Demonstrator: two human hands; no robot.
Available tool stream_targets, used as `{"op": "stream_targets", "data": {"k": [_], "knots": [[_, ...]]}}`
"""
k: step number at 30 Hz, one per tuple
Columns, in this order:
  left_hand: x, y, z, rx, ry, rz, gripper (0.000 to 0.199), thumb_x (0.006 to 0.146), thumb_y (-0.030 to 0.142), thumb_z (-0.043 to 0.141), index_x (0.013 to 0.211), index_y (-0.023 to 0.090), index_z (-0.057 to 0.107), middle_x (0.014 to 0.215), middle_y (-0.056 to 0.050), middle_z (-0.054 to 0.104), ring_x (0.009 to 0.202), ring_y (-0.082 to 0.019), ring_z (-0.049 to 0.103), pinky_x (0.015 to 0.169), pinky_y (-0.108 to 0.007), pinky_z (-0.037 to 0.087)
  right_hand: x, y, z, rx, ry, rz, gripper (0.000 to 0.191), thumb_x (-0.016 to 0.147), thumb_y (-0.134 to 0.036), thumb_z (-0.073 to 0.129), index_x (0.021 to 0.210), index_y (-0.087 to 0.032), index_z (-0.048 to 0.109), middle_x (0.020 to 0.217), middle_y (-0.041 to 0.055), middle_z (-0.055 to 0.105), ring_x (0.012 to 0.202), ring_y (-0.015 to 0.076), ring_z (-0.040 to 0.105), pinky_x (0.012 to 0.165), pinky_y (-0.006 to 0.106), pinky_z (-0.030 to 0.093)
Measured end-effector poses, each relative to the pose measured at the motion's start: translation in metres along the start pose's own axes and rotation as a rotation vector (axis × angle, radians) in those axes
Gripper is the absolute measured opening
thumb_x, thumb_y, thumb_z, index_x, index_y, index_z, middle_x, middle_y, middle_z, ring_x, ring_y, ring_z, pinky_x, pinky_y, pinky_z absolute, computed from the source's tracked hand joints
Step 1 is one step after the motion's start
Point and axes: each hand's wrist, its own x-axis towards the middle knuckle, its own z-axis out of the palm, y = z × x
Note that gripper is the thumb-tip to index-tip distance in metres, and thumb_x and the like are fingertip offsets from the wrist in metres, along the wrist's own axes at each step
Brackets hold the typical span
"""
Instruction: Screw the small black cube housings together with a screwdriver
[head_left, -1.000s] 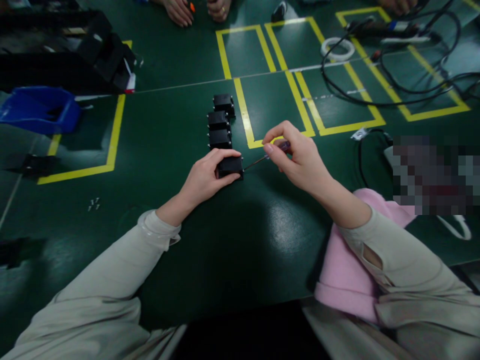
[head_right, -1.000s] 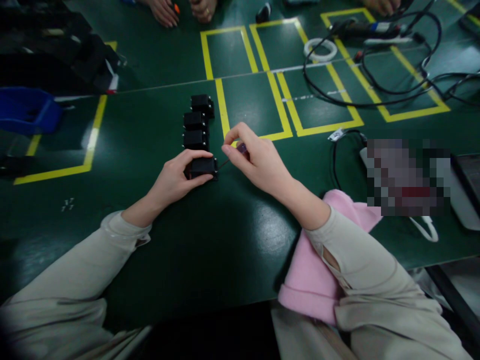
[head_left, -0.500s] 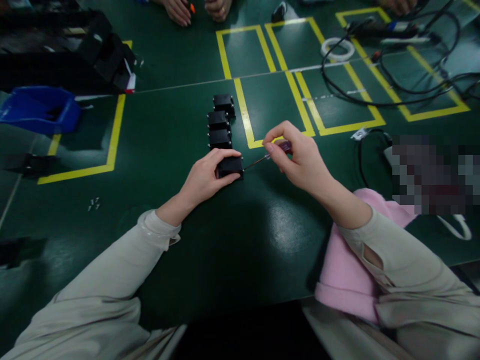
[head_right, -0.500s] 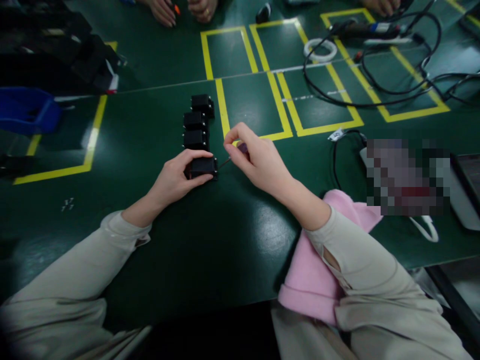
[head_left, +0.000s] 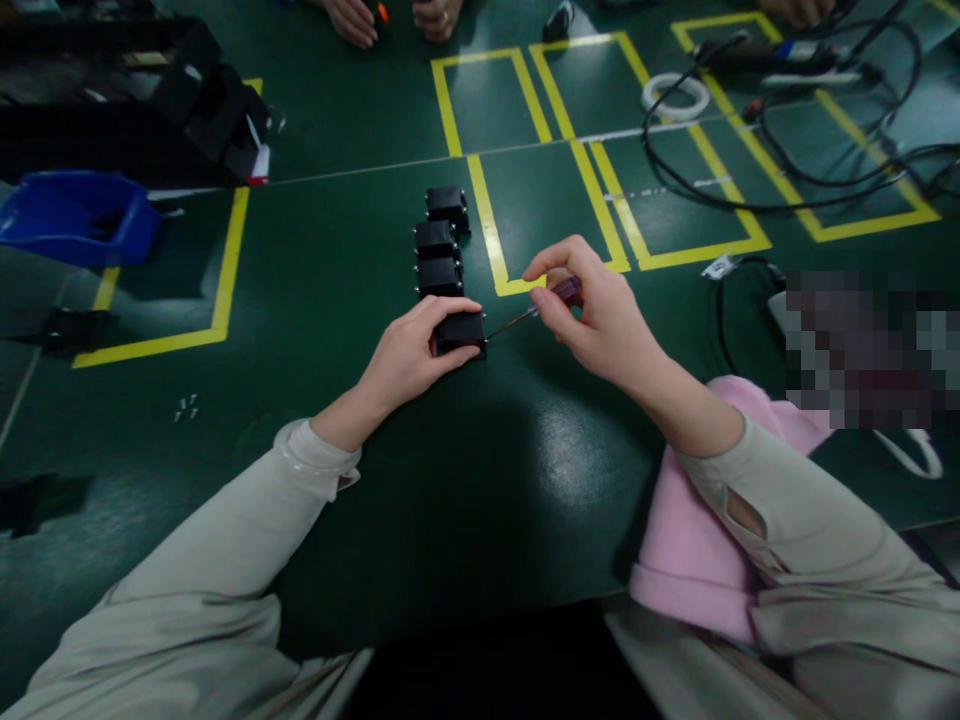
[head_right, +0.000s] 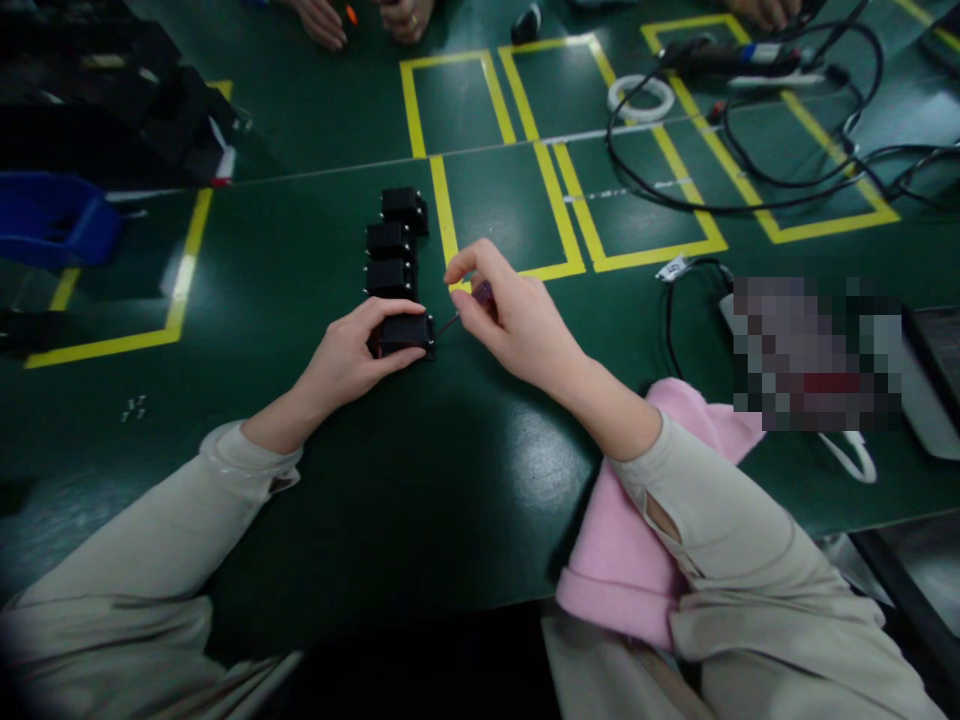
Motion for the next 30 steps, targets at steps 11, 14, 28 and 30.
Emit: {"op": "stream_targets", "data": {"k": [11,14,28,30], "knots": [[-0.0004,-0.0011,0.0002,-0.002,0.001,0.016,0.044,0.090,0.035,0.068,0.132,0.022,0.060,0.127,-0.006,0.066,0.115,-0.024,0.063,0.100,-0.035,0.049,0.0003,0.0030,0.0006,0.010,0.009,-0.016,0.013,0.099,-0.034,0.052,0.097,-0.021,0.054,0.068,-0.0069,0.051,0.050,0.0057,0.048,0.055,0.024,0.039],[-0.0004,-0.0012,-0.0001,-0.001,0.006,0.020,0.045,0.089,0.035,0.069,0.131,0.022,0.060,0.126,-0.006,0.066,0.115,-0.024,0.064,0.100,-0.035,0.049,0.0004,0.0011,0.0000,0.015,0.003,-0.018,0.011,0.099,-0.031,0.050,0.102,-0.021,0.054,0.069,-0.0065,0.052,0.053,0.0069,0.050,0.057,0.025,0.041],[-0.0001,-0.0002,0.0001,0.005,-0.003,0.003,0.045,0.090,0.037,0.068,0.131,0.023,0.060,0.127,-0.006,0.066,0.117,-0.025,0.063,0.100,-0.037,0.049,0.0002,0.0004,0.0000,-0.036,0.018,-0.012,0.015,0.100,-0.036,0.050,0.103,-0.022,0.054,0.072,-0.0052,0.052,0.056,0.0085,0.050,0.060,0.026,0.043],[-0.0002,0.0001,0.0000,0.005,-0.002,0.009,0.044,0.090,0.037,0.068,0.131,0.023,0.060,0.126,-0.006,0.066,0.116,-0.025,0.063,0.100,-0.036,0.049,0.0004,0.0004,-0.0002,-0.047,0.015,-0.013,0.016,0.099,-0.037,0.051,0.099,-0.022,0.054,0.070,-0.0057,0.052,0.053,0.0075,0.049,0.058,0.025,0.041]]}}
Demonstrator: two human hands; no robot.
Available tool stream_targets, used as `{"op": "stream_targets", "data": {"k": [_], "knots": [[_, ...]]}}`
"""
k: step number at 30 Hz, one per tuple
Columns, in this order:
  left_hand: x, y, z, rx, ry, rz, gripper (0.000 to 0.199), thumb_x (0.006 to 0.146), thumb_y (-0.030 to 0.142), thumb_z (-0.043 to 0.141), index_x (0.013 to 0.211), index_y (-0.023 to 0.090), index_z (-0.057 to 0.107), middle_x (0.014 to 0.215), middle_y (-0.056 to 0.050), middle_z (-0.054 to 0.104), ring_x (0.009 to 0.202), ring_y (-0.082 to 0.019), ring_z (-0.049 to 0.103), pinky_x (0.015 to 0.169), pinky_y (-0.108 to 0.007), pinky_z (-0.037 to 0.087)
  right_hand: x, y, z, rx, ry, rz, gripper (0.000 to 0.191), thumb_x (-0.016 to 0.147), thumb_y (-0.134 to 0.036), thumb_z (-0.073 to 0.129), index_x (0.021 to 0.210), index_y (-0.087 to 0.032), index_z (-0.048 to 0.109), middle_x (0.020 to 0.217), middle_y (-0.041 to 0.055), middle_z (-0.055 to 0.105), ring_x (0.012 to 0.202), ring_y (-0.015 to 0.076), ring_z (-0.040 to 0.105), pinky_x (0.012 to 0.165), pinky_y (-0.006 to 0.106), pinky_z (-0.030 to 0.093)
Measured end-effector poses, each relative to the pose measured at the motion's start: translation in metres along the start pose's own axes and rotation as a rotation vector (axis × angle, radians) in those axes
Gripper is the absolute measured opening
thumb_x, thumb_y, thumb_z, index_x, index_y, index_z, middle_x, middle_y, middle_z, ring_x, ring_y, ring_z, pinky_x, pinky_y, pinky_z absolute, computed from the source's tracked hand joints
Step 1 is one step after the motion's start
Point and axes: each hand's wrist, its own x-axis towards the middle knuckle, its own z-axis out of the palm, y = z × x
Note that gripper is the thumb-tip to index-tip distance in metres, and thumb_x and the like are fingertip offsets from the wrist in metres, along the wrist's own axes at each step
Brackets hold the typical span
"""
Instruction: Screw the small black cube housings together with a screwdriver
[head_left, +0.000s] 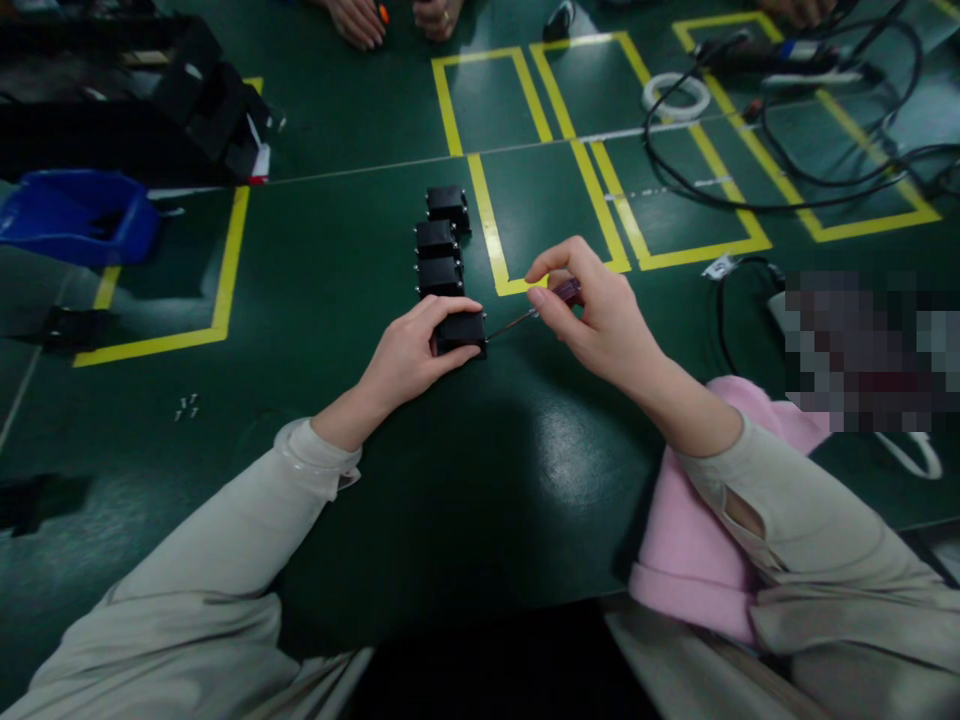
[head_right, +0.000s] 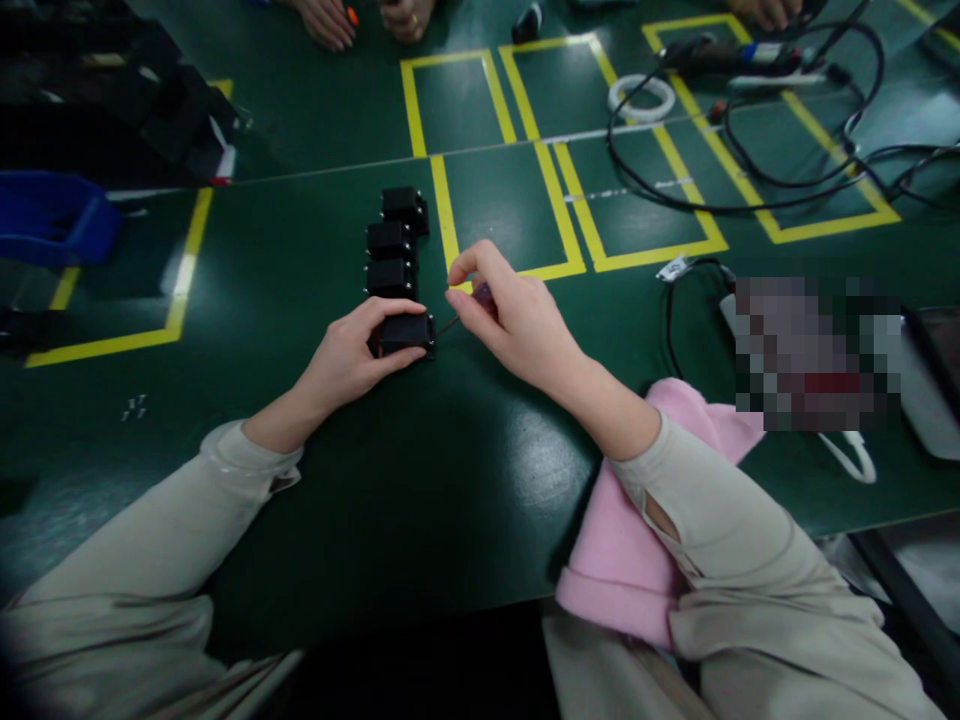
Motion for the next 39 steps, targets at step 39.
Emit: {"op": "stream_targets", "data": {"k": [39], "knots": [[0.0004,-0.0009,0.0010,0.002,0.012,0.006,0.044,0.089,0.035,0.069,0.131,0.022,0.060,0.125,-0.005,0.066,0.114,-0.024,0.064,0.099,-0.034,0.049,-0.0002,-0.0006,0.0016,0.006,0.009,-0.039,0.007,0.098,-0.024,0.049,0.100,-0.020,0.054,0.070,-0.0066,0.051,0.054,0.0062,0.052,0.058,0.023,0.039]]}}
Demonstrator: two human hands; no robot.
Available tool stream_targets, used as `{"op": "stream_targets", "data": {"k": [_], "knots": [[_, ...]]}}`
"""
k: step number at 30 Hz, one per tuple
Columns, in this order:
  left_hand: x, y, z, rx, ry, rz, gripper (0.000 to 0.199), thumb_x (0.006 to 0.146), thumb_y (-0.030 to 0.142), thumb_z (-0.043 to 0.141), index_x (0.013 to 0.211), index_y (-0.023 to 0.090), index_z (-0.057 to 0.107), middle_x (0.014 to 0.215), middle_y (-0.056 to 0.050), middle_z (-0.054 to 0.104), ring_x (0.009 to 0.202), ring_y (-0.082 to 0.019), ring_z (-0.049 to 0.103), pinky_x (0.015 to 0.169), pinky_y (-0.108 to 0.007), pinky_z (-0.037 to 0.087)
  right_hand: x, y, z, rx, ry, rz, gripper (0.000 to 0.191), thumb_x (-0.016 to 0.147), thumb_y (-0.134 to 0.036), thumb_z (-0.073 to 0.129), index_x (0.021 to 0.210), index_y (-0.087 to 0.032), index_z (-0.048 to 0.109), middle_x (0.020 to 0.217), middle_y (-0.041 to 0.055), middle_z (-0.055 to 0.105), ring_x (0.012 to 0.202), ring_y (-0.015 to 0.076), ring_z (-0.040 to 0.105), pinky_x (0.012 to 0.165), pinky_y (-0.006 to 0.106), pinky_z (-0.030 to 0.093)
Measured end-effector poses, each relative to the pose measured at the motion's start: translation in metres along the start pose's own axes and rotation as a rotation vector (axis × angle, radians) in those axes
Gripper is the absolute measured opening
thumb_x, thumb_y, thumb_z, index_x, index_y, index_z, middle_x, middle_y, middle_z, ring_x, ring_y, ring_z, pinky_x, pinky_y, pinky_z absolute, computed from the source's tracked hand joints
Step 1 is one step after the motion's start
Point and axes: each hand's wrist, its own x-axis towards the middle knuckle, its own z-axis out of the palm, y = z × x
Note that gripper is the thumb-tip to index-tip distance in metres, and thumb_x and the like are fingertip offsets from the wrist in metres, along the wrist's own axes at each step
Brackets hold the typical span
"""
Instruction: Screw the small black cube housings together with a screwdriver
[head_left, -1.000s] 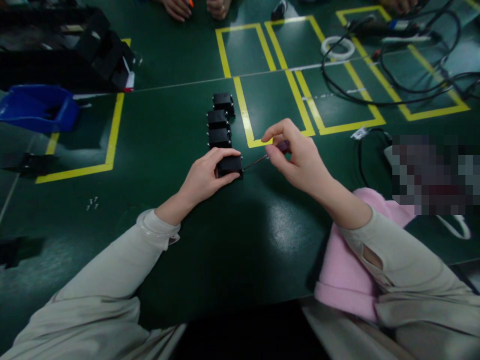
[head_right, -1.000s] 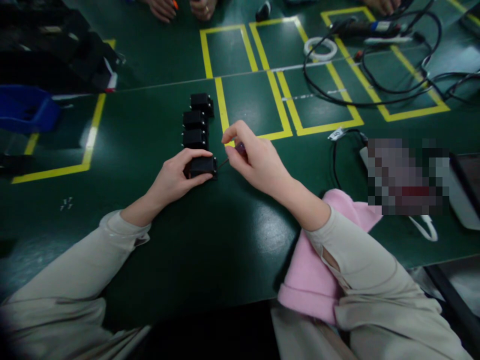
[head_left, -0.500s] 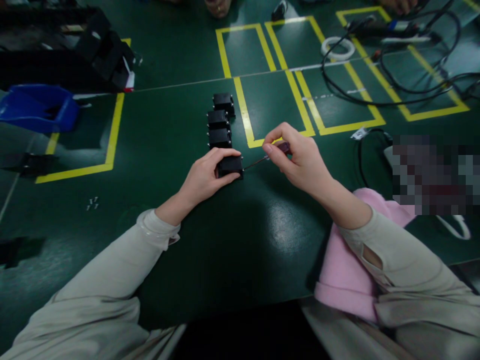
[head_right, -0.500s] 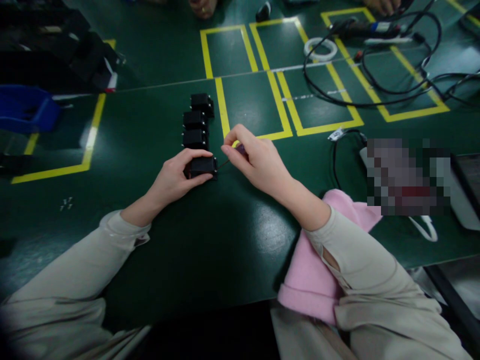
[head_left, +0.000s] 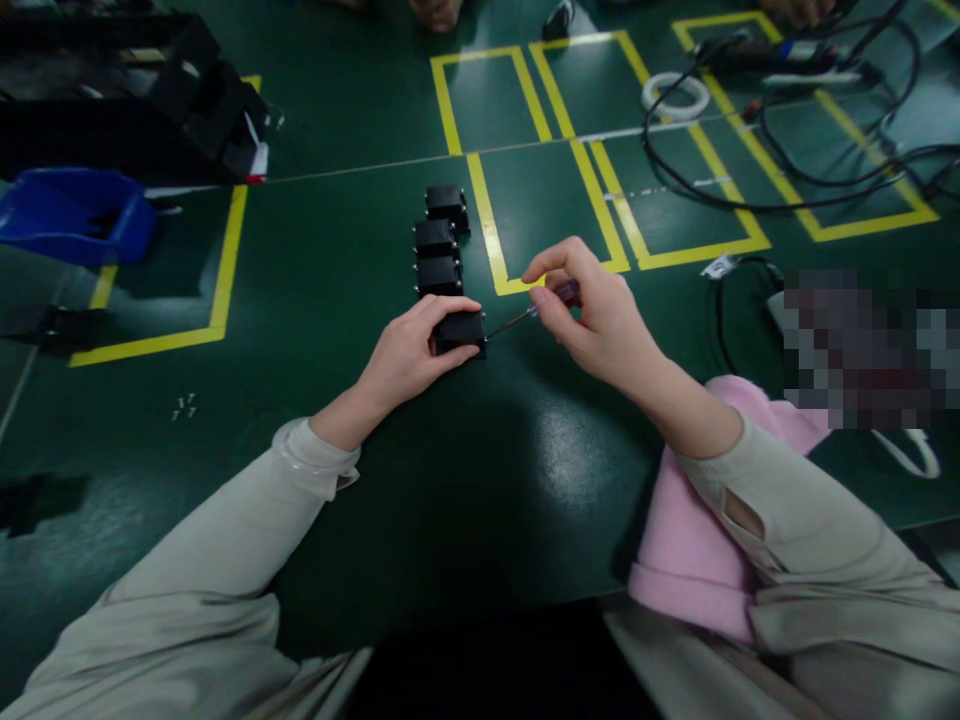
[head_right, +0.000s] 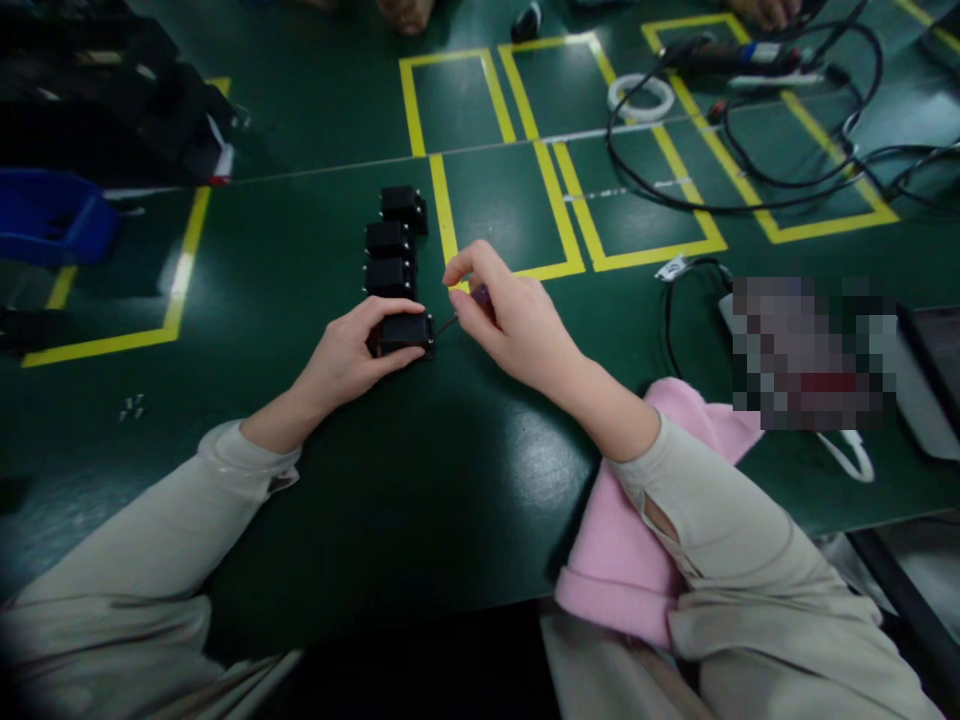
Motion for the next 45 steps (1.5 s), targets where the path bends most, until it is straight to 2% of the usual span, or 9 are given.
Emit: {"op": "stream_targets", "data": {"k": [3,8,14,21,26,32,38,43,45], "knots": [[-0.0004,0.0002,-0.0004,-0.005,0.002,0.002,0.044,0.089,0.034,0.069,0.131,0.022,0.060,0.125,-0.005,0.066,0.114,-0.024,0.064,0.100,-0.034,0.049,-0.0004,0.0007,-0.0003,0.000,0.002,-0.001,0.007,0.098,-0.024,0.050,0.101,-0.019,0.054,0.071,-0.0063,0.052,0.055,0.0058,0.052,0.059,0.023,0.040],[0.0000,0.0008,-0.0007,-0.004,0.006,0.008,0.044,0.089,0.033,0.070,0.130,0.022,0.061,0.124,-0.005,0.066,0.113,-0.023,0.064,0.099,-0.034,0.049,-0.0006,0.0020,0.0002,-0.003,0.005,0.010,0.015,0.099,-0.034,0.053,0.093,-0.020,0.054,0.071,-0.0061,0.053,0.052,0.0051,0.051,0.056,0.023,0.037],[0.0000,-0.0004,-0.0002,0.000,0.005,0.017,0.044,0.089,0.035,0.070,0.131,0.022,0.061,0.125,-0.005,0.066,0.114,-0.023,0.064,0.099,-0.034,0.049,-0.0002,-0.0006,-0.0003,0.008,-0.006,0.000,0.009,0.099,-0.025,0.048,0.104,-0.020,0.053,0.068,-0.0072,0.051,0.053,0.0067,0.049,0.058,0.024,0.040],[0.0002,0.0009,-0.0002,0.002,0.004,0.012,0.044,0.089,0.034,0.070,0.130,0.021,0.061,0.125,-0.005,0.066,0.114,-0.024,0.064,0.100,-0.034,0.049,-0.0009,0.0018,0.0000,-0.010,0.007,0.017,0.016,0.100,-0.034,0.052,0.094,-0.020,0.054,0.073,-0.0055,0.054,0.053,0.0050,0.051,0.057,0.024,0.039],[0.0002,0.0011,-0.0004,-0.002,-0.001,0.000,0.044,0.089,0.034,0.069,0.130,0.022,0.060,0.125,-0.005,0.066,0.114,-0.024,0.064,0.099,-0.035,0.049,-0.0009,0.0002,-0.0006,-0.011,-0.005,-0.002,0.009,0.100,-0.028,0.049,0.103,-0.020,0.053,0.072,-0.0058,0.054,0.056,0.0073,0.052,0.061,0.025,0.042],[-0.0002,0.0007,-0.0004,-0.001,0.000,-0.004,0.044,0.089,0.034,0.069,0.131,0.022,0.060,0.126,-0.005,0.066,0.114,-0.024,0.064,0.101,-0.036,0.049,-0.0006,0.0016,0.0008,0.007,-0.001,-0.013,0.016,0.100,-0.034,0.053,0.094,-0.020,0.055,0.074,-0.0046,0.056,0.056,0.0062,0.053,0.058,0.023,0.041],[0.0001,0.0013,-0.0003,0.002,0.002,0.006,0.044,0.089,0.033,0.070,0.130,0.022,0.061,0.125,-0.005,0.066,0.114,-0.023,0.064,0.100,-0.035,0.049,-0.0006,0.0005,-0.0006,-0.028,-0.001,-0.003,0.013,0.098,-0.031,0.052,0.105,-0.020,0.054,0.076,-0.0045,0.057,0.060,0.0082,0.053,0.062,0.025,0.044],[-0.0002,0.0017,-0.0005,0.001,0.003,0.002,0.044,0.089,0.034,0.069,0.131,0.022,0.060,0.126,-0.005,0.066,0.115,-0.024,0.064,0.100,-0.035,0.049,-0.0004,0.0016,0.0001,-0.031,-0.002,0.003,0.020,0.100,-0.039,0.051,0.094,-0.020,0.055,0.077,-0.0033,0.058,0.060,0.0076,0.055,0.060,0.023,0.042],[-0.0002,0.0023,-0.0008,0.000,-0.001,-0.001,0.044,0.089,0.034,0.069,0.131,0.022,0.060,0.126,-0.005,0.066,0.115,-0.024,0.064,0.100,-0.035,0.049,-0.0007,0.0010,0.0004,-0.038,0.008,0.002,0.018,0.100,-0.038,0.049,0.096,-0.021,0.055,0.076,-0.0034,0.056,0.060,0.0081,0.054,0.059,0.024,0.042]]}}
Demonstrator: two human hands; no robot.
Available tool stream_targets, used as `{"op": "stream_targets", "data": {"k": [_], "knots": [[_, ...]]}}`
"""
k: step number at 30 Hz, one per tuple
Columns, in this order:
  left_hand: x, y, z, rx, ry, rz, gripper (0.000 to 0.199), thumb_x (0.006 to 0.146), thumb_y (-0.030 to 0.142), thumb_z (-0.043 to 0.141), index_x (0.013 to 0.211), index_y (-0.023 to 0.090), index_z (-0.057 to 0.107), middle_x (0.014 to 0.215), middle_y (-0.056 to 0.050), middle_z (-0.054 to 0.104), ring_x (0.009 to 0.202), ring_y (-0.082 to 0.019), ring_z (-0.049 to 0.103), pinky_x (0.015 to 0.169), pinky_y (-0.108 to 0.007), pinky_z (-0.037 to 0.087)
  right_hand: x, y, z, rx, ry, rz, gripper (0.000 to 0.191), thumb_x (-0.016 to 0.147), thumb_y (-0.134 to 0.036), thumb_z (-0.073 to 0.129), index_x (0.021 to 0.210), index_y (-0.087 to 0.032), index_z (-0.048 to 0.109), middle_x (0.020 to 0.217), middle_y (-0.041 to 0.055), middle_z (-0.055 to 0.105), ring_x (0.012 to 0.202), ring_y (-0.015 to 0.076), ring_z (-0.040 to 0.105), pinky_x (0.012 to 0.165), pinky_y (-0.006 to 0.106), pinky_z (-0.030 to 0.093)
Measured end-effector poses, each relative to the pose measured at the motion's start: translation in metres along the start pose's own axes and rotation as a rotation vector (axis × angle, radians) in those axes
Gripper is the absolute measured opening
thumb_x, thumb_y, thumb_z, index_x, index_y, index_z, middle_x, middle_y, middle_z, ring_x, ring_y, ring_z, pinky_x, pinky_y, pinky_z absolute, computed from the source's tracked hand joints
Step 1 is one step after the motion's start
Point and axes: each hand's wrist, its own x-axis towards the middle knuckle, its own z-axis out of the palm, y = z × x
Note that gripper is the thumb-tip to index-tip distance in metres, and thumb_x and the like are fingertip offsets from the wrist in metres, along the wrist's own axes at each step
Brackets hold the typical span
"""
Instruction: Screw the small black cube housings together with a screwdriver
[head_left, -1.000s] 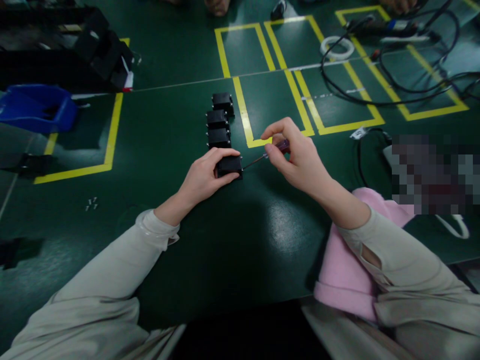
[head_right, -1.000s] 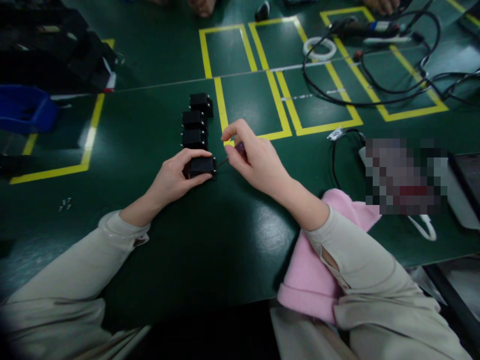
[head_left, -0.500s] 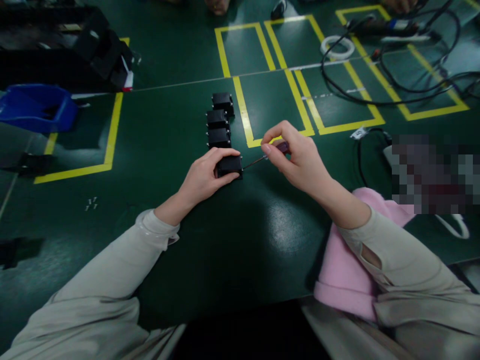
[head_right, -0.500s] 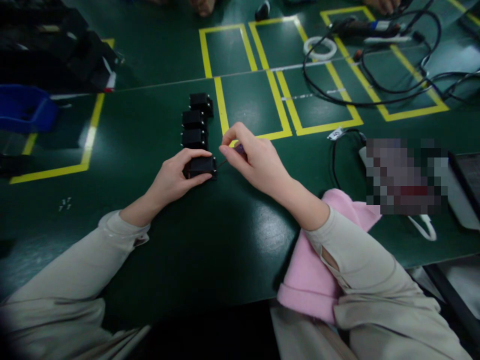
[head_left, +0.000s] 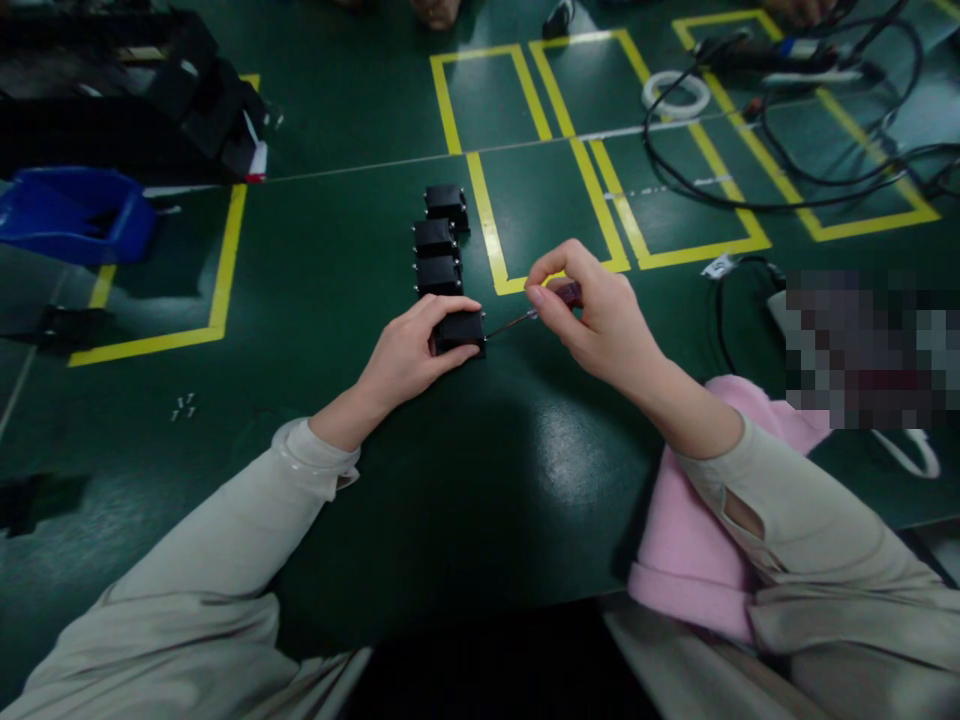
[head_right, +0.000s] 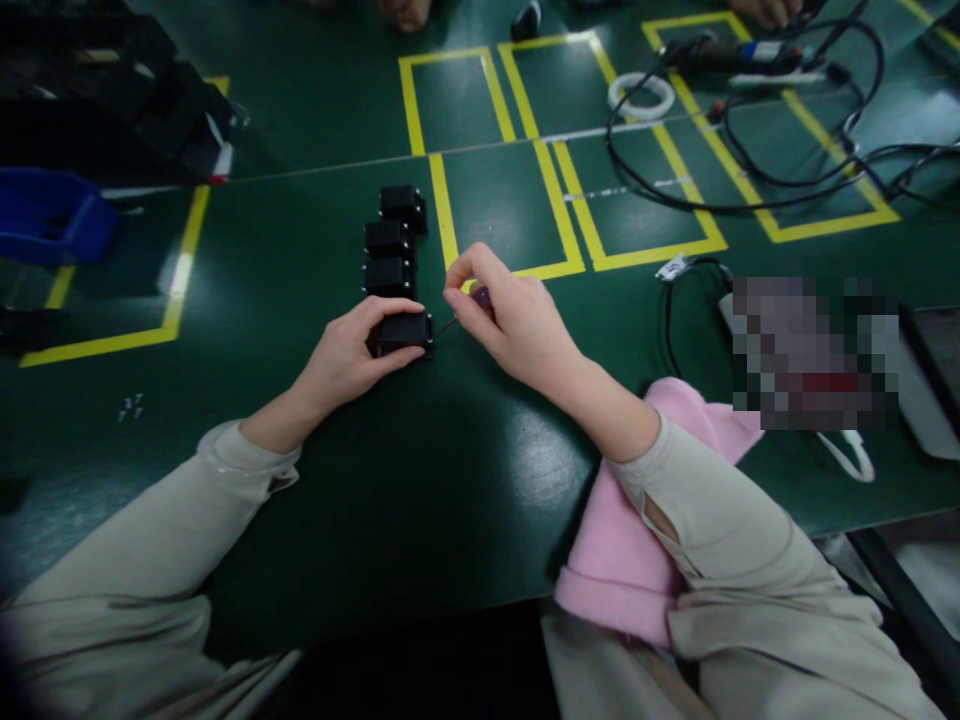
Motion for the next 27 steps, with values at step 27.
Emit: {"op": "stream_targets", "data": {"k": [27], "knots": [[0.0002,0.0009,-0.0003,0.008,-0.005,0.001,0.043,0.090,0.034,0.068,0.131,0.022,0.060,0.125,-0.006,0.066,0.115,-0.024,0.064,0.100,-0.036,0.049,-0.0004,-0.0019,-0.0012,-0.066,-0.016,-0.018,0.011,0.096,-0.026,0.051,0.102,-0.020,0.057,0.080,-0.0012,0.060,0.069,0.0105,0.059,0.063,0.025,0.044]]}}
